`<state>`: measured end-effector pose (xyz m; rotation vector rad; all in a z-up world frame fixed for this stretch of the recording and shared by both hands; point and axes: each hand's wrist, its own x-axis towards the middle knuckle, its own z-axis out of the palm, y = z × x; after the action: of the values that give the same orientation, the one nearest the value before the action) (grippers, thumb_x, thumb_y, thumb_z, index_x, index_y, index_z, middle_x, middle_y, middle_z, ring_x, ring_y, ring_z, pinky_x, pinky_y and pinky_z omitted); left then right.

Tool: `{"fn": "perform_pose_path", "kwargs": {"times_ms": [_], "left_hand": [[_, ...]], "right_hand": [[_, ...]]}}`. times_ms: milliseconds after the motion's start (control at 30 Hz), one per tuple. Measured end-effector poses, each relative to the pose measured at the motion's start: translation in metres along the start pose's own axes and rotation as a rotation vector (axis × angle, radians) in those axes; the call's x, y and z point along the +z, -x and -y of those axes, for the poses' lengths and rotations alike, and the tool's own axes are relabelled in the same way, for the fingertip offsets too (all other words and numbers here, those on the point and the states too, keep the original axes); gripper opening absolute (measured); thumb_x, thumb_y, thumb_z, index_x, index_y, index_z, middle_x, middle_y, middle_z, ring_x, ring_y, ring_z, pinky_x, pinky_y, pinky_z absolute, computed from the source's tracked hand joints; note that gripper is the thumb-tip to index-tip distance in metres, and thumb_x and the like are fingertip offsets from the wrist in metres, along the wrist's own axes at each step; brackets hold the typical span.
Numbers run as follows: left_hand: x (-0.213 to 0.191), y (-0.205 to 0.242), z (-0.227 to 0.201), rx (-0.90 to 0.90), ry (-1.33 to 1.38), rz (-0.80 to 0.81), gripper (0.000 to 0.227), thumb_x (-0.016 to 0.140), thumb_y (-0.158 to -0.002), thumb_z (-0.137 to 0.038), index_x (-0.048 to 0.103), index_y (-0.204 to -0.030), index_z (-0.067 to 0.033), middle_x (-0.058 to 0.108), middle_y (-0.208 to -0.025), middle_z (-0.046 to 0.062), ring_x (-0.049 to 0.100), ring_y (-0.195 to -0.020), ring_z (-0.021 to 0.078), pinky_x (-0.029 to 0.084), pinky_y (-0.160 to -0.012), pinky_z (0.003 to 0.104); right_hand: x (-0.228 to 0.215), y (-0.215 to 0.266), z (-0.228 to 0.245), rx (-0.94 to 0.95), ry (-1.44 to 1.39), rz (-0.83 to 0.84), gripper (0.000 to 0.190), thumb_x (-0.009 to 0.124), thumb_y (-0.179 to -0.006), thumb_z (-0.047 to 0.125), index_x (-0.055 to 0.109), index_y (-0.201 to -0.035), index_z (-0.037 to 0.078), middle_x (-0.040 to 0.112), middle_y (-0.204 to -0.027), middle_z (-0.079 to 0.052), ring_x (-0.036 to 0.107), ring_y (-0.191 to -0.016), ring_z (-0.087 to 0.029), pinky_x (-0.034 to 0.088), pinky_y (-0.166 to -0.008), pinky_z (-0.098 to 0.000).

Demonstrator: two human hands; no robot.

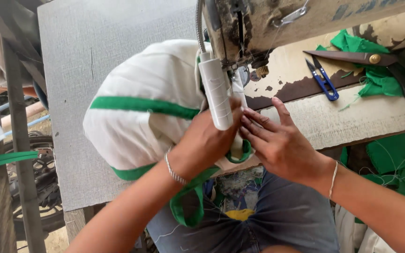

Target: Attaching green fabric straps to a white canvas tote bag using an industrial sewing machine.

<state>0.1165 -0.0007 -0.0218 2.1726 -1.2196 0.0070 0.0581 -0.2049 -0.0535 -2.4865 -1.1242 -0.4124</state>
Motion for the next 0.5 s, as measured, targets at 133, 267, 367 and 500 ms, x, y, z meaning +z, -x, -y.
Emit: {"fn": "perform_pose_path", "kwargs": {"times_ms": [133,267,367,500], "left_hand": [[0.008,0.021,0.000,-0.087,0.103,-0.054,0.017,0.048,-0.106,-0.010,0.050,-0.116,0.0039,0.057,-0.115,0.024,0.059,-0.099,0.0384,0.048,-0.086,0.046],[0.019,0.029,0.008,-0.054,-0.164,-0.053,0.045,0.069,-0.097,-0.015,0.058,-0.135,0.0064,0.068,-0.125,0.026,0.065,-0.106,0.0413,0.051,-0.097,0.048],[0.022,0.033,0.006,-0.047,-0.186,-0.041,0.058,0.075,-0.097,-0.019,0.048,-0.144,0.0019,0.065,-0.128,0.033,0.064,-0.109,0.0500,0.054,-0.092,0.057],[0.010,0.026,-0.004,-0.065,-0.238,-0.006,0.053,0.069,-0.099,-0.020,0.051,-0.143,0.0052,0.067,-0.096,0.024,0.059,-0.079,0.0427,0.043,-0.062,0.052]], "right_hand": [[0.001,0.002,0.011,0.056,0.160,0.003,0.032,0.057,-0.100,0.012,0.069,-0.126,-0.003,0.069,-0.135,-0.020,0.059,-0.135,-0.037,0.032,-0.114,-0.0707],[-0.005,-0.003,0.010,0.071,0.063,0.102,0.041,0.059,-0.100,0.019,0.062,-0.134,-0.003,0.055,-0.149,-0.025,0.051,-0.141,-0.040,0.045,-0.113,-0.0562],[-0.021,-0.007,-0.025,-0.006,-0.194,0.158,0.043,0.071,-0.084,0.000,0.071,-0.124,0.017,0.069,-0.136,-0.012,0.063,-0.130,-0.031,0.050,-0.112,-0.0600],[-0.003,-0.038,-0.075,-0.121,-0.115,0.028,0.029,0.068,-0.090,-0.007,0.072,-0.119,-0.003,0.069,-0.125,-0.017,0.059,-0.127,-0.039,0.053,-0.111,-0.0526]]}}
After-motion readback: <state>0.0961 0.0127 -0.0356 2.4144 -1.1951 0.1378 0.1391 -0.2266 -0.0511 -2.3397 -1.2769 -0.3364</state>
